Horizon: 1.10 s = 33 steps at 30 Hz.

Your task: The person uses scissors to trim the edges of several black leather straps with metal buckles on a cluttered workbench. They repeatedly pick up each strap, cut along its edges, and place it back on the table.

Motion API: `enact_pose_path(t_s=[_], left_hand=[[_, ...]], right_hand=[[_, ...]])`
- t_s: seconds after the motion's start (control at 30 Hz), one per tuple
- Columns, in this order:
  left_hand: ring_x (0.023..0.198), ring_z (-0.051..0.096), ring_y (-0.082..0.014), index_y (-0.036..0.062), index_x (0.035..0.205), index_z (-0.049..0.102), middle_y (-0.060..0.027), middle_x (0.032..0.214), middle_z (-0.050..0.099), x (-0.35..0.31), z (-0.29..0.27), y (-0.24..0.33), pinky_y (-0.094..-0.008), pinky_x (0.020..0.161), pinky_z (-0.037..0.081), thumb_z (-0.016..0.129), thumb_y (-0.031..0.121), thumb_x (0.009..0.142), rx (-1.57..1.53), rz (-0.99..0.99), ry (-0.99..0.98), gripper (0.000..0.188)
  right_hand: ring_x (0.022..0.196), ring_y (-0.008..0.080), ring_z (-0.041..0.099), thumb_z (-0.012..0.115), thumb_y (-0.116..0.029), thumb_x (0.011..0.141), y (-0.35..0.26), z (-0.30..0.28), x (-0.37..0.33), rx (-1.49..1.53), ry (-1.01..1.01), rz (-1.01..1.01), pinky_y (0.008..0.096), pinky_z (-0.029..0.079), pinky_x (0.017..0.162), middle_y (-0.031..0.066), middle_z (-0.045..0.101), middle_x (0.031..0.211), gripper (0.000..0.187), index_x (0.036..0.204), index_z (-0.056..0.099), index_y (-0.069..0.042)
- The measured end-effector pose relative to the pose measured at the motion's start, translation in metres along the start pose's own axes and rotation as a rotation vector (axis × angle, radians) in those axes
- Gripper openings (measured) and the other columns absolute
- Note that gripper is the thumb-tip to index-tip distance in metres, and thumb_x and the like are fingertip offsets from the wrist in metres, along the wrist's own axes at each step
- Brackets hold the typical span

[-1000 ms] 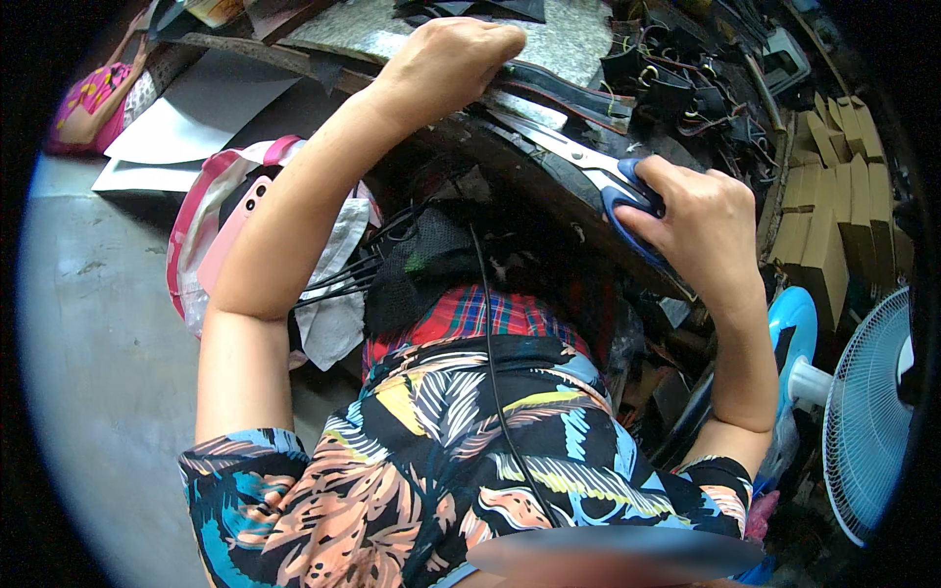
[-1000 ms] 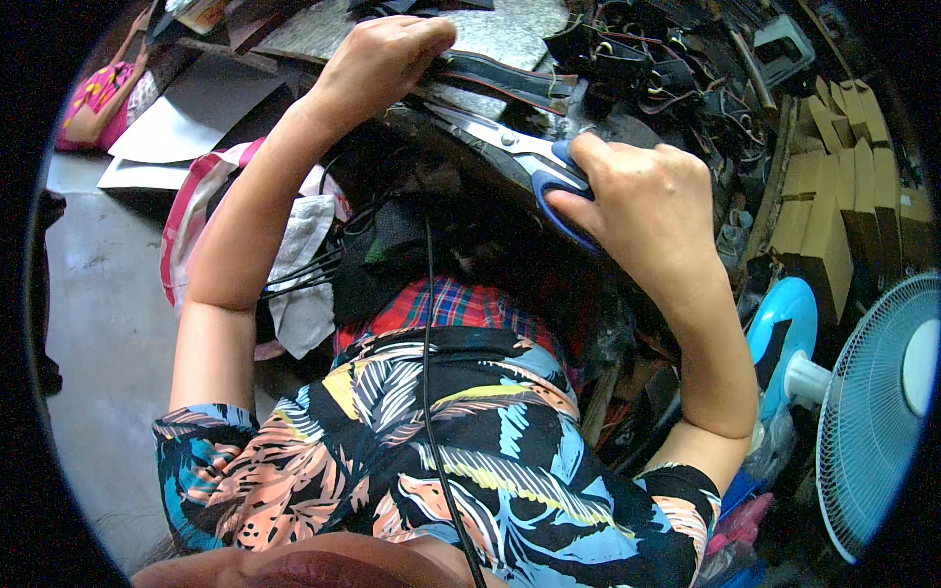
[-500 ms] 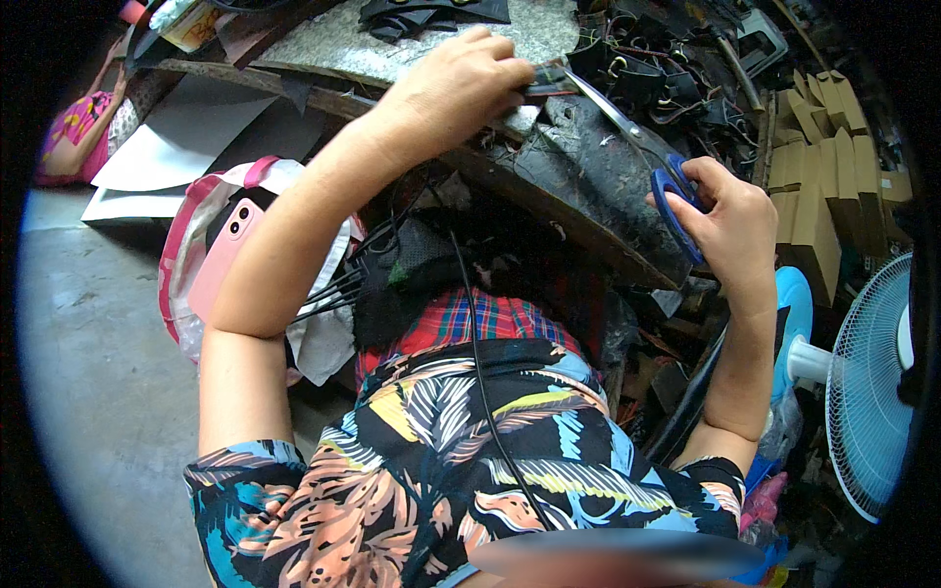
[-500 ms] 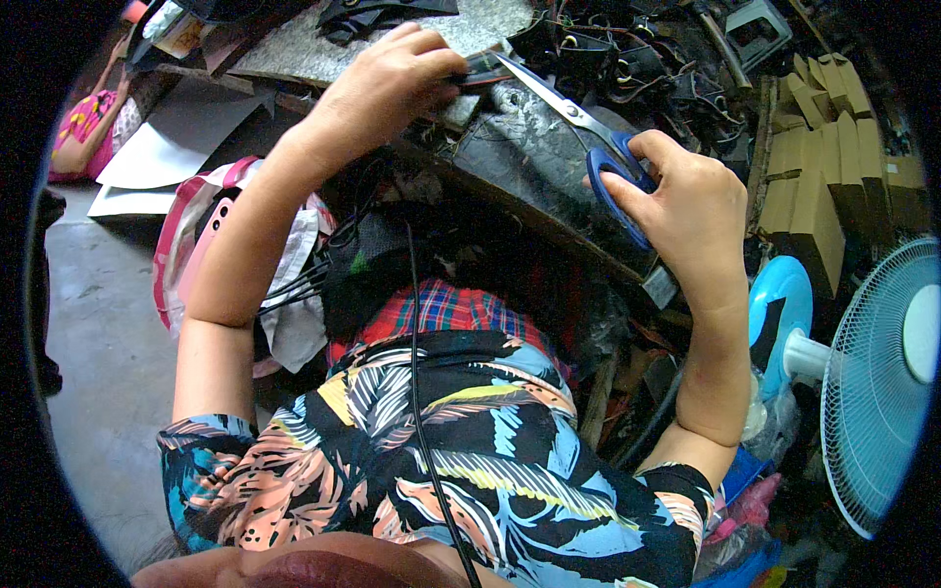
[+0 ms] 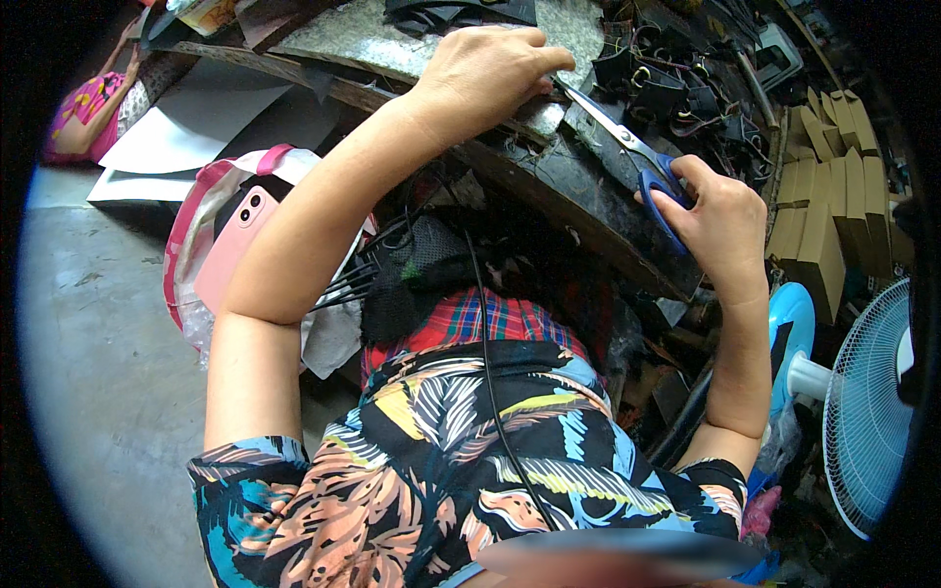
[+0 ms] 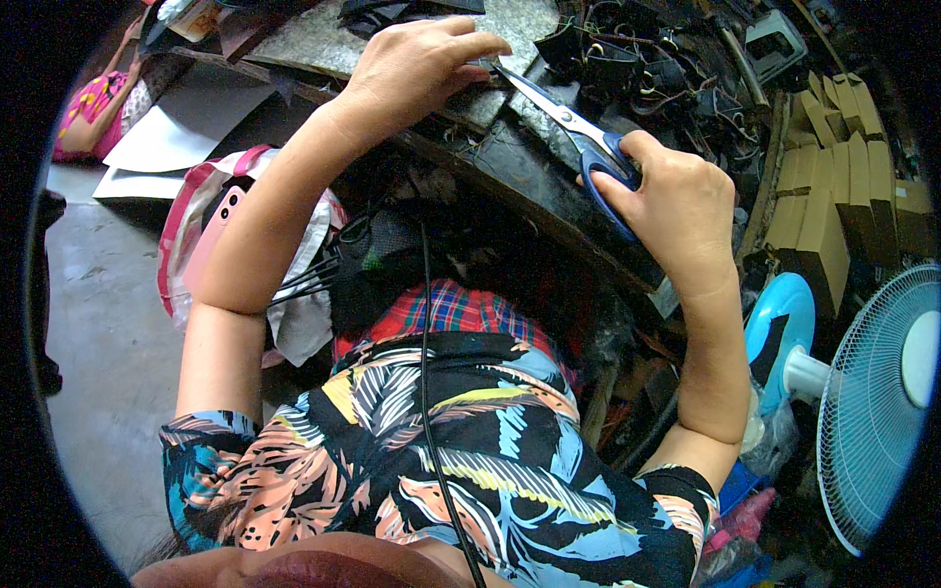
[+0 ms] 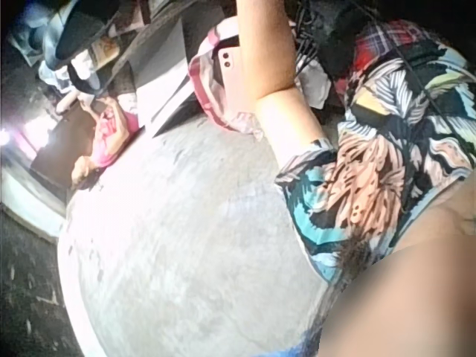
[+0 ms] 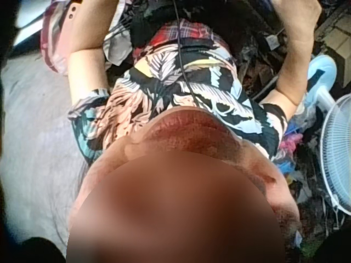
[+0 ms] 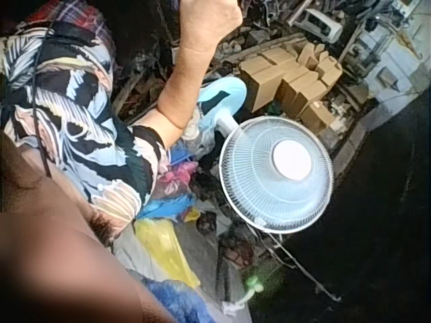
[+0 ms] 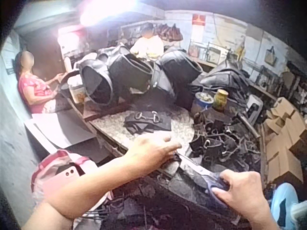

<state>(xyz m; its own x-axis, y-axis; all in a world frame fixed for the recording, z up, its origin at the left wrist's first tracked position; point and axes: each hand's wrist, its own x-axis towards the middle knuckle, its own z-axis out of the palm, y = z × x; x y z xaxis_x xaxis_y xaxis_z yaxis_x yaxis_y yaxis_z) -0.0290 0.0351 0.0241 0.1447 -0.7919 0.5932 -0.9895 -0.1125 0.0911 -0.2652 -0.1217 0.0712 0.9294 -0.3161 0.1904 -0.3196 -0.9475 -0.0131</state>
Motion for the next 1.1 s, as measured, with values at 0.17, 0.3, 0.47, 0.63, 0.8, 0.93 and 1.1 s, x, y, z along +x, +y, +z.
enact_pose_path(t_s=[0.17, 0.3, 0.47, 0.63, 0.8, 0.93, 1.1], left_hand=[[0.089, 0.07, -0.0246, 0.0161, 0.093, 0.071, -0.0029, 0.088, 0.067, 0.005, -0.003, 0.0, -0.0365, 0.073, 0.057, 0.067, 0.019, 0.084, 0.106, 0.037, -0.118, 0.01], [0.088, 0.07, -0.0242, 0.0129, 0.091, 0.068, -0.0033, 0.088, 0.067, 0.002, -0.001, -0.001, -0.0355, 0.071, 0.057, 0.064, 0.015, 0.084, 0.131, 0.088, -0.037, 0.008], [0.083, 0.069, -0.029, 0.0106, 0.096, 0.063, -0.0082, 0.087, 0.066, -0.004, 0.004, -0.005, -0.0391, 0.07, 0.056, 0.062, 0.011, 0.084, 0.108, 0.084, 0.074, 0.012], [0.084, 0.069, -0.0296, 0.0092, 0.097, 0.061, -0.0099, 0.089, 0.067, -0.005, 0.004, -0.005, -0.0387, 0.071, 0.057, 0.062, 0.009, 0.084, 0.117, 0.071, 0.065, 0.013], [0.09, 0.071, -0.0275, 0.0072, 0.095, 0.061, -0.009, 0.091, 0.068, -0.005, 0.007, -0.005, -0.0353, 0.073, 0.059, 0.064, 0.007, 0.083, 0.155, 0.078, 0.057, 0.013], [0.09, 0.07, -0.032, 0.0052, 0.103, 0.062, -0.0122, 0.095, 0.067, -0.005, 0.013, -0.012, -0.0393, 0.075, 0.058, 0.063, 0.006, 0.084, 0.022, -0.084, 0.074, 0.019], [0.091, 0.068, -0.0367, 0.0014, 0.1, 0.069, -0.017, 0.101, 0.065, -0.003, 0.02, -0.017, -0.0444, 0.082, 0.055, 0.06, 0.002, 0.084, -0.058, -0.127, 0.006, 0.019]], right_hand=[[0.069, 0.0288, 0.071, 0.08, -0.039, 0.073, 0.008, -0.016, -0.004, 0.071, -0.079, 0.078, 0.0398, 0.054, 0.064, 0.012, 0.071, 0.074, 0.038, 0.099, 0.072, -0.012], [0.068, 0.0281, 0.07, 0.079, -0.035, 0.074, 0.004, -0.019, -0.006, 0.077, -0.015, 0.039, 0.0382, 0.053, 0.063, 0.0108, 0.07, 0.073, 0.036, 0.099, 0.07, -0.011], [0.069, 0.0277, 0.07, 0.079, -0.032, 0.075, -0.001, -0.012, -0.004, 0.093, 0.009, 0.03, 0.0367, 0.052, 0.064, 0.0113, 0.07, 0.076, 0.036, 0.102, 0.069, -0.011], [0.064, 0.0277, 0.069, 0.08, -0.036, 0.076, -0.002, -0.005, -0.004, 0.035, 0.09, -0.076, 0.0386, 0.053, 0.059, 0.0085, 0.069, 0.07, 0.034, 0.097, 0.068, -0.013], [0.065, 0.0296, 0.069, 0.08, -0.038, 0.076, -0.008, 0.006, -0.004, -0.053, 0.068, -0.081, 0.0394, 0.053, 0.059, 0.0096, 0.069, 0.071, 0.033, 0.09, 0.066, -0.012], [0.066, 0.0304, 0.07, 0.079, -0.04, 0.078, -0.008, 0.004, -0.002, -0.063, 0.055, -0.078, 0.0403, 0.054, 0.059, 0.0111, 0.069, 0.071, 0.033, 0.089, 0.065, -0.011], [0.072, 0.0282, 0.072, 0.078, -0.036, 0.077, -0.014, -0.007, 0.01, -0.042, -0.005, -0.037, 0.0393, 0.055, 0.067, 0.0104, 0.072, 0.078, 0.033, 0.097, 0.068, -0.012]])
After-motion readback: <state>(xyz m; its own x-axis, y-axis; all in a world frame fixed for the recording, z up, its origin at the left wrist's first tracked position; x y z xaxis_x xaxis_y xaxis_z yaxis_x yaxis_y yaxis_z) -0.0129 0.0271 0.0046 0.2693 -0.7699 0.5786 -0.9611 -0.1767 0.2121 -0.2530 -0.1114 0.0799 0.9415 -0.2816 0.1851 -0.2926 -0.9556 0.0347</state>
